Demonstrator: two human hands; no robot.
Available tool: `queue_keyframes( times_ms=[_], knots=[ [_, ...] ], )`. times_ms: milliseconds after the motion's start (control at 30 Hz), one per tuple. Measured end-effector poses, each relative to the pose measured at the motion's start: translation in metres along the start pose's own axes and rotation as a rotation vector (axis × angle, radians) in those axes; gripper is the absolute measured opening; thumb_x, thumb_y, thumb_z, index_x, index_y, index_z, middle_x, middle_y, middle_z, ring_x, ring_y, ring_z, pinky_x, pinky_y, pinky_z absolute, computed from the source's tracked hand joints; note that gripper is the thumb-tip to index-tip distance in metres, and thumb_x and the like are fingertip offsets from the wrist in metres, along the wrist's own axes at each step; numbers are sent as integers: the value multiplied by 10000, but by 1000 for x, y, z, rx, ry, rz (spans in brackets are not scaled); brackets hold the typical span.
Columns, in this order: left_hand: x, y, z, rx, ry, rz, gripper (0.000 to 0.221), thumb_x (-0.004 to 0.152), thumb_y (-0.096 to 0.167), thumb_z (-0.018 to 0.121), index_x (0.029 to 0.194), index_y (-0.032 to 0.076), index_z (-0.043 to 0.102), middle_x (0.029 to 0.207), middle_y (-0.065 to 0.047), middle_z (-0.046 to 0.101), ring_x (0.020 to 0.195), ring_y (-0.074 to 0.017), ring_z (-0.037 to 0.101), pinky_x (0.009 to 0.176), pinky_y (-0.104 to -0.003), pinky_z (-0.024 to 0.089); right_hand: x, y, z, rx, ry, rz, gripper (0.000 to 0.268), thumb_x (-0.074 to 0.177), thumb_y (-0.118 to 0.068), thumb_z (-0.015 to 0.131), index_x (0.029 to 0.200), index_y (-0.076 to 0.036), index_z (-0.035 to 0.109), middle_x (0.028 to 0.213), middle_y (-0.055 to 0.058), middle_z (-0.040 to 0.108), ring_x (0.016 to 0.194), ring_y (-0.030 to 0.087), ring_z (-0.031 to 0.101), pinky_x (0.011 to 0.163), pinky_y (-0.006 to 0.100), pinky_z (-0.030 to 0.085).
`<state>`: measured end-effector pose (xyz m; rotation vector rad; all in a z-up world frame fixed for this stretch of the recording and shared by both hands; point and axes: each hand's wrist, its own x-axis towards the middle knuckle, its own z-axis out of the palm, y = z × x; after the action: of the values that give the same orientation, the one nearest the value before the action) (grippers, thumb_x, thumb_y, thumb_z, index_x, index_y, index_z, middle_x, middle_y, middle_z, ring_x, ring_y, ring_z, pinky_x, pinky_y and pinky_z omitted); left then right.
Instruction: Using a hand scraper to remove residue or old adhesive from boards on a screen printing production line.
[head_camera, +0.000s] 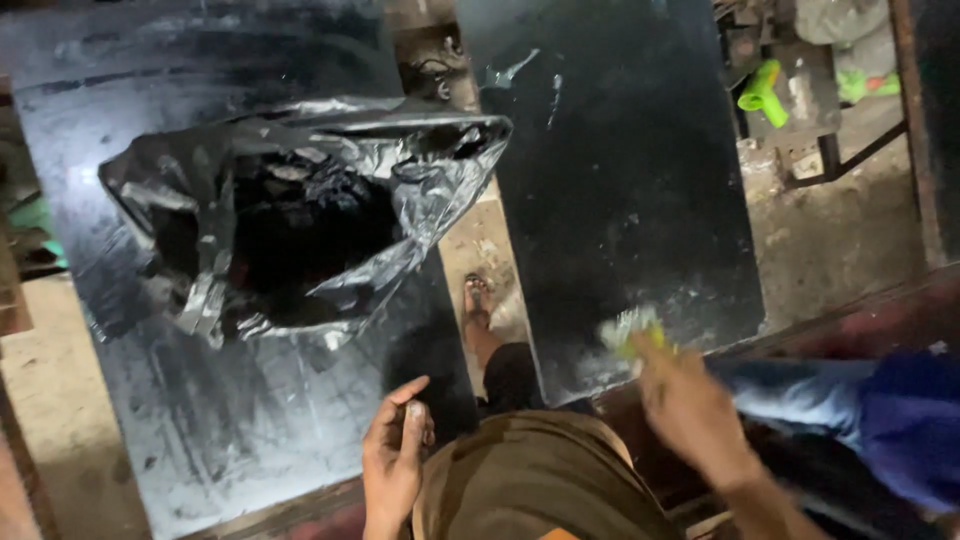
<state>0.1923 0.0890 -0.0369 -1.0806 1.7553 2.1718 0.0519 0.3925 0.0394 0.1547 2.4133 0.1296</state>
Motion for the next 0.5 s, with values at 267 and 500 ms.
queue_keyframes(
  times_ms=[267,500],
  knots=[
    [8,13,28,-53,-14,37,425,1008,272,555,1340,34,671,736,-34,582,630,-133,544,536,-273,413,85,-51,-66,-109,74,-211,480,1051,-389,398,1518,-281,431,918,203,663,781,420,708,688,542,583],
    [21,24,32,40,34,35,448,993,298,566,1330,29,688,716,-43,604,643,-148,585,638,-281,502,121,-41,-98,-106,195,-335,547,1066,-400,380,1605,-310,351,1083,271,603,797,470,685,622,541,563]
  ],
)
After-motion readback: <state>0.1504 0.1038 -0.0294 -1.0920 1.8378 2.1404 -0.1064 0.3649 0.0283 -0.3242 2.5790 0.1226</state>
